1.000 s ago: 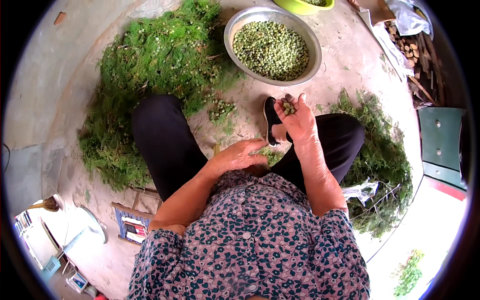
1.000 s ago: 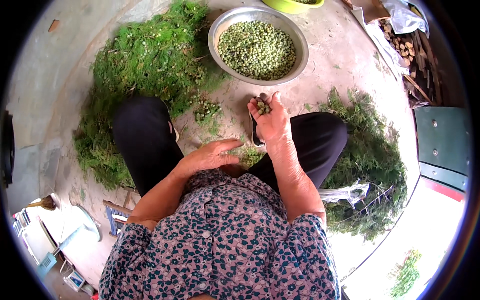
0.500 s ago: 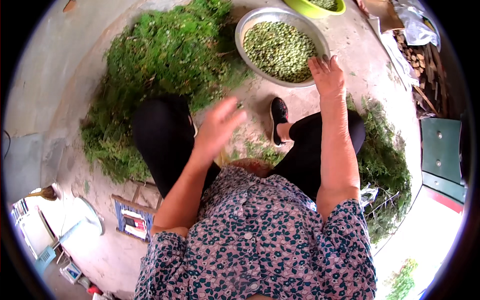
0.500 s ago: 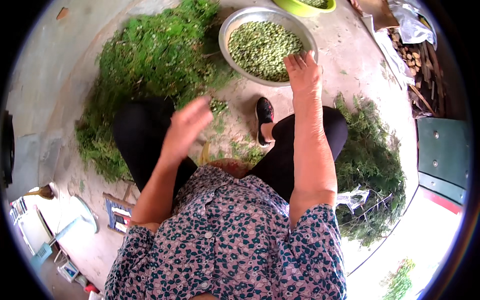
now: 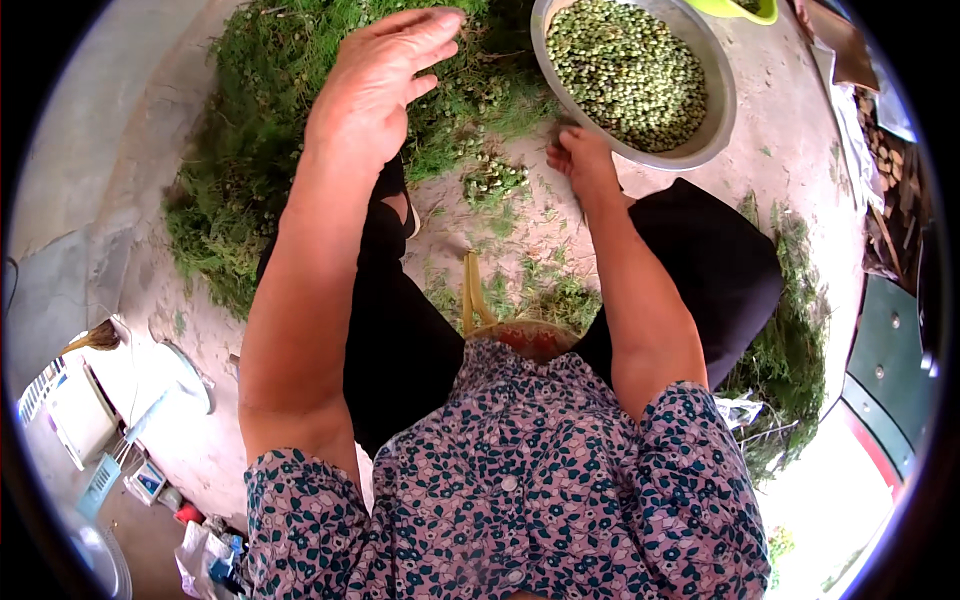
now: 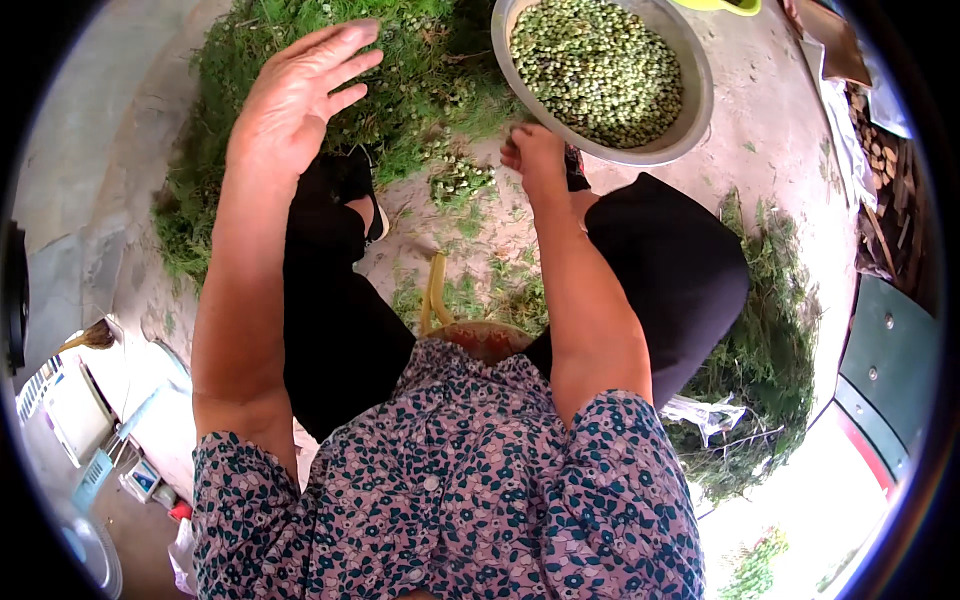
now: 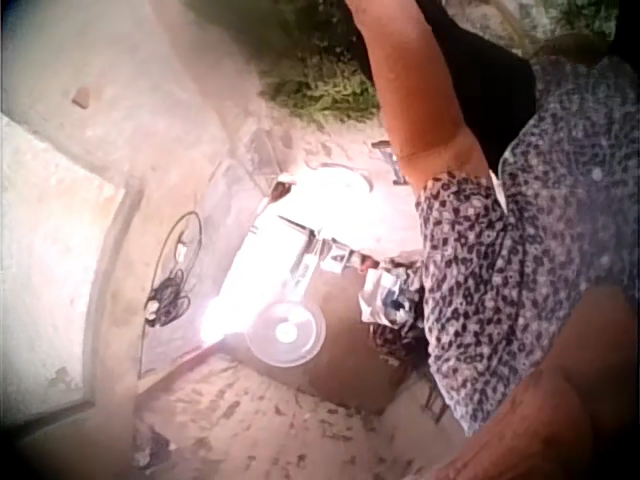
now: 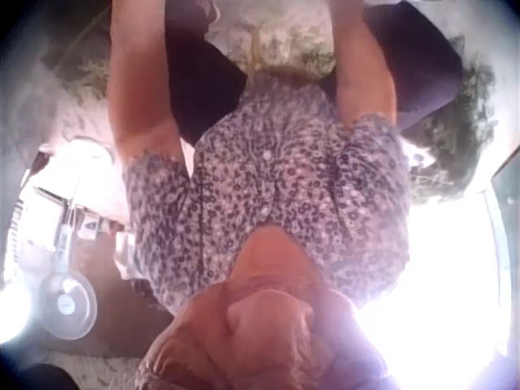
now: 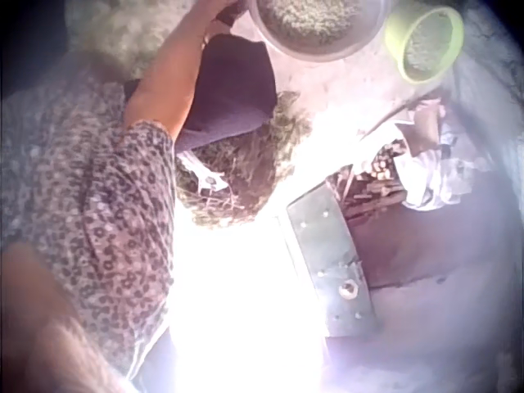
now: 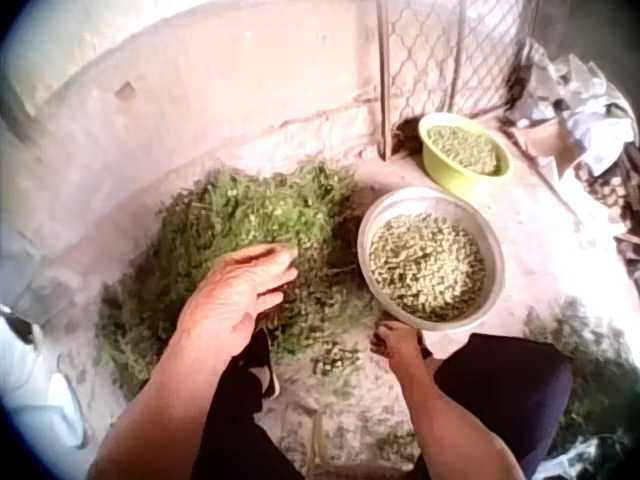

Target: The person picks small green pea pods from a pile of leafy branches and places the pods into a large metal bowl.

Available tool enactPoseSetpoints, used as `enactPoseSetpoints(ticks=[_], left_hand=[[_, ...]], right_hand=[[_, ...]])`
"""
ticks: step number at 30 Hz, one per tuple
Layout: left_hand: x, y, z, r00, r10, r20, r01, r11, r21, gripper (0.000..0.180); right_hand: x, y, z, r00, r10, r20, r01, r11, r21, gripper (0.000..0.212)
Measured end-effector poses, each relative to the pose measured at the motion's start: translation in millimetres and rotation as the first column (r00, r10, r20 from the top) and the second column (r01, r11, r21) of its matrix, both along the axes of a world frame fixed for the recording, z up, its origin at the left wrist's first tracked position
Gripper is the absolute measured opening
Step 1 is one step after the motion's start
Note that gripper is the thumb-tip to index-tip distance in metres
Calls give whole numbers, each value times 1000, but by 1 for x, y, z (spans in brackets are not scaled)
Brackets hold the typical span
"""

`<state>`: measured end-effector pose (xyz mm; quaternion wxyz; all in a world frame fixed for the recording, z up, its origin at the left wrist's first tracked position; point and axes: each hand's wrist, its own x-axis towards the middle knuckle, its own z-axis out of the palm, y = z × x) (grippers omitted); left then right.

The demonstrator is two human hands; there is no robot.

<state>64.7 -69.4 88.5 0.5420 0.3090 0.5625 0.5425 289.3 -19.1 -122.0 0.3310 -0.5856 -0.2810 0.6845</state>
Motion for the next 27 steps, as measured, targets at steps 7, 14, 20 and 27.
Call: enactPoseSetpoints(ticks=[7, 14, 20, 27], left_hand=[[-15, -8, 17, 922, 322, 217, -302, 945, -124, 44], [-15, -17, 24, 884, 368, 289, -341, 930, -140, 43], [-17, -30, 32, 731, 431, 529, -361, 902, -235, 40], [-13, -45, 40, 768, 316, 558, -285, 948, -144, 40]], right_hand=[[17, -71, -115, 981, 132, 139, -59, 898, -437, 20], [-29, -134, -156, 689, 528, 497, -634, 771, 60, 29], [-36, -139, -105, -38, 734, 678, -914, 248, -320, 61], [35, -167, -122, 36, 693, 720, -891, 349, -290, 30]])
